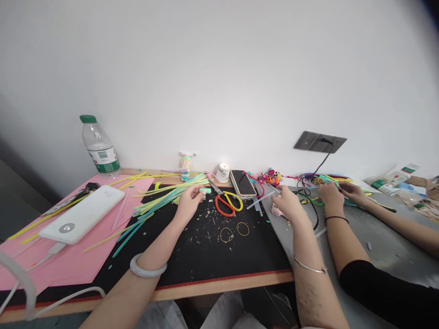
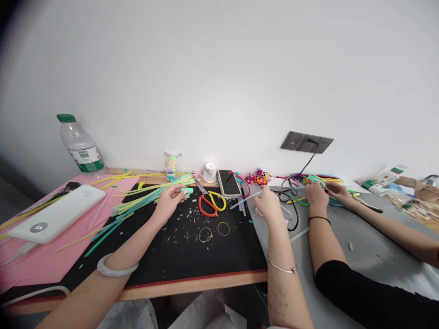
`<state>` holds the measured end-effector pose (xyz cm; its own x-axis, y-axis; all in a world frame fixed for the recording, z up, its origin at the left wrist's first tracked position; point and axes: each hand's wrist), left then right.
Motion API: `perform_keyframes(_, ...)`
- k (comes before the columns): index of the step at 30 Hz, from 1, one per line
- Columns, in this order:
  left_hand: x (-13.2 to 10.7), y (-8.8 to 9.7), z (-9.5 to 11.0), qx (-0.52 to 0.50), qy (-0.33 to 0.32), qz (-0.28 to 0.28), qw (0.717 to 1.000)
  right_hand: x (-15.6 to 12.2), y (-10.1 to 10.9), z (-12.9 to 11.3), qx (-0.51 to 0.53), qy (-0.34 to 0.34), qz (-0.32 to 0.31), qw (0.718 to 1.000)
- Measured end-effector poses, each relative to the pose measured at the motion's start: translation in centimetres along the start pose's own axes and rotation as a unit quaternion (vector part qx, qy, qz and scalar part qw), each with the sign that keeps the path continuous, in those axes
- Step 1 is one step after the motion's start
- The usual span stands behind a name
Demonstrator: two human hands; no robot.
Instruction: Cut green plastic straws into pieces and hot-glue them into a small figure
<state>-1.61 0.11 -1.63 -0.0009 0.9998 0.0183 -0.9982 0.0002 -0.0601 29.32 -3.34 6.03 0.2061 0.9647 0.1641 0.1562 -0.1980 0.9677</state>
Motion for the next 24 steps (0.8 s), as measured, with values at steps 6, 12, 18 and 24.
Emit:
perform_keyframes(6,0.0,0.0,-0.1,-0.012,0.006,-0.003,1.000,-1.2,-0.4,5.6,-0.054,-0.057,-0.093,0.993)
perform_keyframes(12,-0.1,-0.1,0.2,-0.024,0.008,0.002,1.000,-1.0,-2.3,7.5,-0.051,-0.083,-0.128,0.987)
perform_keyframes(18,-0.2,-0.1,0.3,-0.045,0.015,0.007,0.999,-1.6,-2.4,7.0,-0.025,-0.104,-0.079,0.991)
perform_keyframes(24,-0.2,0.0,0.1,-0.038,0.022,0.005,0.999,-2.3,-0.9,5.2,0.031,-0.057,0.068,0.996)
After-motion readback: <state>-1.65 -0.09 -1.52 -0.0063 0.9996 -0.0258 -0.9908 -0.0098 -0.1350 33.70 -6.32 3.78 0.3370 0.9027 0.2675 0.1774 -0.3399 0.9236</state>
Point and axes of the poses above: each hand's wrist, its own x-axis towards the middle knuckle, its own y-axis out of the back of the hand, z = x × y, and after that the axes turned 9 degrees about y, right-handed
